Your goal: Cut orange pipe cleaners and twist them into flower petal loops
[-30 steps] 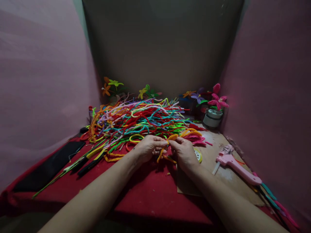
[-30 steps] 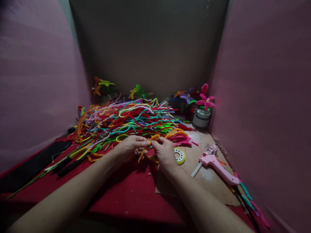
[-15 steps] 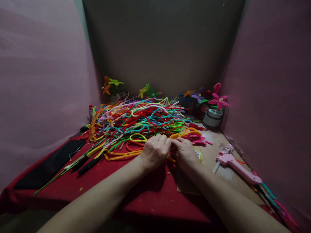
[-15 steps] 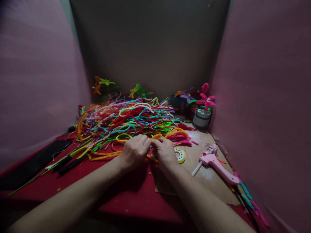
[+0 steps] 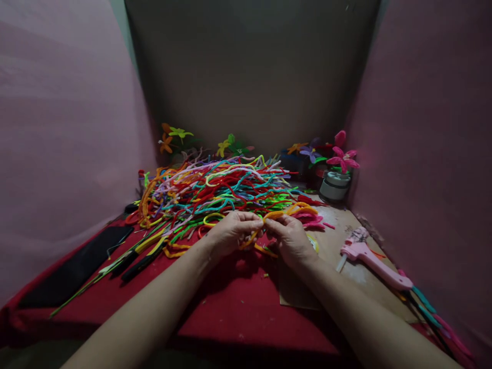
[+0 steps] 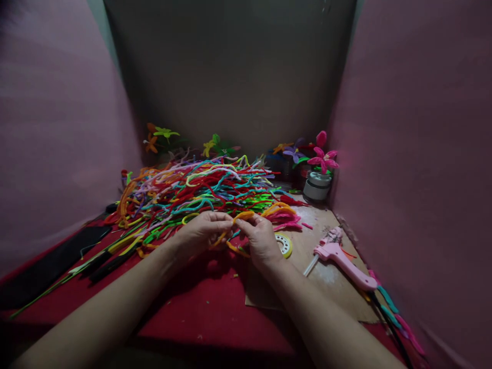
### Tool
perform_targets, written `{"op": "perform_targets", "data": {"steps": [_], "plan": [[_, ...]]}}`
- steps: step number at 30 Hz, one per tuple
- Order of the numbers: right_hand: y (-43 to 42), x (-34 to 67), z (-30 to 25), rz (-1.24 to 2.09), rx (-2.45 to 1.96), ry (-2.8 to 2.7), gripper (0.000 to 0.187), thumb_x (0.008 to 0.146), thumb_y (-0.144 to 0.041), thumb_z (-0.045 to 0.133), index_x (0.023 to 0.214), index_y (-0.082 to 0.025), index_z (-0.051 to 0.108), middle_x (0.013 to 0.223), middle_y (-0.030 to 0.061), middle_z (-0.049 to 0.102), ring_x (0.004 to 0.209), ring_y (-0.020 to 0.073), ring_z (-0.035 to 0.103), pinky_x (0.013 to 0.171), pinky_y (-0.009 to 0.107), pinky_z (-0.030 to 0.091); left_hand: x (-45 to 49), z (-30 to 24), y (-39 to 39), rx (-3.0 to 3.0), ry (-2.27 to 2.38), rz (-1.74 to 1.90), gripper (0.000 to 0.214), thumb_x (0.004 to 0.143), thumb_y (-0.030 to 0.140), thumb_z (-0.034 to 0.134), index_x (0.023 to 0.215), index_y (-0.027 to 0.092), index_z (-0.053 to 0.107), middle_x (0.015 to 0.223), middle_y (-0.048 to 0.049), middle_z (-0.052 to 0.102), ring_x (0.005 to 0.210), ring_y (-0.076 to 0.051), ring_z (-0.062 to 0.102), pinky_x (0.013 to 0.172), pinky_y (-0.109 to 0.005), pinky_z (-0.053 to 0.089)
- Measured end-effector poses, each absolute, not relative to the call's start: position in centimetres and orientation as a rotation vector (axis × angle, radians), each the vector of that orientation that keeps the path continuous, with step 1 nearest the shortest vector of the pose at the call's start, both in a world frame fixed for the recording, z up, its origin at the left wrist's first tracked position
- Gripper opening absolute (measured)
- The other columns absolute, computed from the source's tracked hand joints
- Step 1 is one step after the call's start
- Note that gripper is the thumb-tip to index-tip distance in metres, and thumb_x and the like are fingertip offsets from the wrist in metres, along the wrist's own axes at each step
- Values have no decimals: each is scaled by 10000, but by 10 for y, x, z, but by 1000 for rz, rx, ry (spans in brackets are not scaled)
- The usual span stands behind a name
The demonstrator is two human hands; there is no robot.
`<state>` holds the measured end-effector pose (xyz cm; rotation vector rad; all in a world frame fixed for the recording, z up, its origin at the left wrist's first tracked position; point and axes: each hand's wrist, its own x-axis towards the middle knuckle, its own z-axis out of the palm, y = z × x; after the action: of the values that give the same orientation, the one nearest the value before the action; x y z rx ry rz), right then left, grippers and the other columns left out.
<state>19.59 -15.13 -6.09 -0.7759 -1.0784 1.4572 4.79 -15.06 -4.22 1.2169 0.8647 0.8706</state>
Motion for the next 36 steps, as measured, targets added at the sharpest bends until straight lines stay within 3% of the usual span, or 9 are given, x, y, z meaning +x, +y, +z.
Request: {"op": "perform_targets", "data": {"steps": [4, 8, 11, 13, 17, 20, 26, 31, 36], "plan": [[-156, 192, -61, 1409, -845, -1038, 169, 626, -285, 638, 680, -143, 564, 513, -48, 492, 440, 70, 401, 413, 205, 288, 55, -40, -157, 1529, 1103, 945, 186, 708, 298, 576, 641, 127, 550, 499, 25, 508, 402, -56, 411, 416, -186, 304], [-157, 189, -65, 1392, -902, -985, 219, 609, -294, 641, 578, -159, 471, 435, -76, 413, 382, 57, 345, 392, 206, 249, 66, -50, -166, 2320, 1453, 1153, 209, 781, 244, 460, 635, 139, 568, 598, -34, 565, 561, -117, 506, 547, -240, 372], [-155, 190, -68, 1432, -889, -937, 255, 595, -291, 643, 549, -171, 422, 405, -87, 381, 363, 53, 324, 385, 205, 244, 71, -57, -169, 2695, 1510, 1116, 266, 820, 220, 392, 638, 140, 570, 647, -67, 571, 644, -154, 526, 607, -278, 376], [-152, 192, -69, 1463, -877, -913, 232, 595, -287, 639, 573, -169, 441, 407, -83, 396, 362, 57, 334, 380, 204, 255, 70, -56, -168, 2511, 1480, 1114, 273, 827, 255, 394, 662, 136, 575, 656, -65, 569, 643, -153, 527, 600, -270, 381], [-149, 195, -68, 1519, -805, -990, 191, 610, -286, 641, 663, -134, 539, 486, -39, 497, 412, 66, 408, 410, 201, 309, 61, -49, -157, 1560, 1091, 951, 300, 804, 369, 448, 722, 113, 579, 633, -41, 570, 533, -107, 516, 526, -230, 404], [-151, 196, -64, 1584, -786, -1026, 204, 628, -302, 635, 696, -126, 558, 561, -2, 557, 441, 74, 444, 417, 197, 312, 52, -46, -150, 1154, 821, 820, 240, 739, 328, 559, 764, 91, 592, 613, -22, 553, 454, -64, 471, 433, -189, 387], [-156, 195, -61, 1407, -905, -1130, 141, 645, -272, 606, 642, -139, 558, 511, -38, 499, 419, 60, 376, 419, 201, 287, 52, -41, -155, 1227, 912, 790, 200, 708, 296, 596, 663, 105, 558, 489, 32, 503, 306, -29, 384, 270, -146, 312], [-156, 196, -65, 1001, -995, -1397, 78, 671, -199, 559, 650, -145, 610, 612, -6, 570, 592, 113, 483, 593, 240, 379, 65, -44, -162, 1457, 1201, 821, 172, 743, 306, 518, 674, 149, 505, 455, 39, 527, 283, -76, 456, 250, -161, 332], [-154, 196, -64, 1241, -988, -1265, 111, 659, -256, 588, 663, -146, 598, 481, -48, 490, 435, 76, 391, 452, 216, 318, 64, -47, -160, 1445, 1161, 837, 154, 759, 273, 487, 673, 147, 480, 481, 35, 549, 316, -76, 502, 318, -161, 372]]}}
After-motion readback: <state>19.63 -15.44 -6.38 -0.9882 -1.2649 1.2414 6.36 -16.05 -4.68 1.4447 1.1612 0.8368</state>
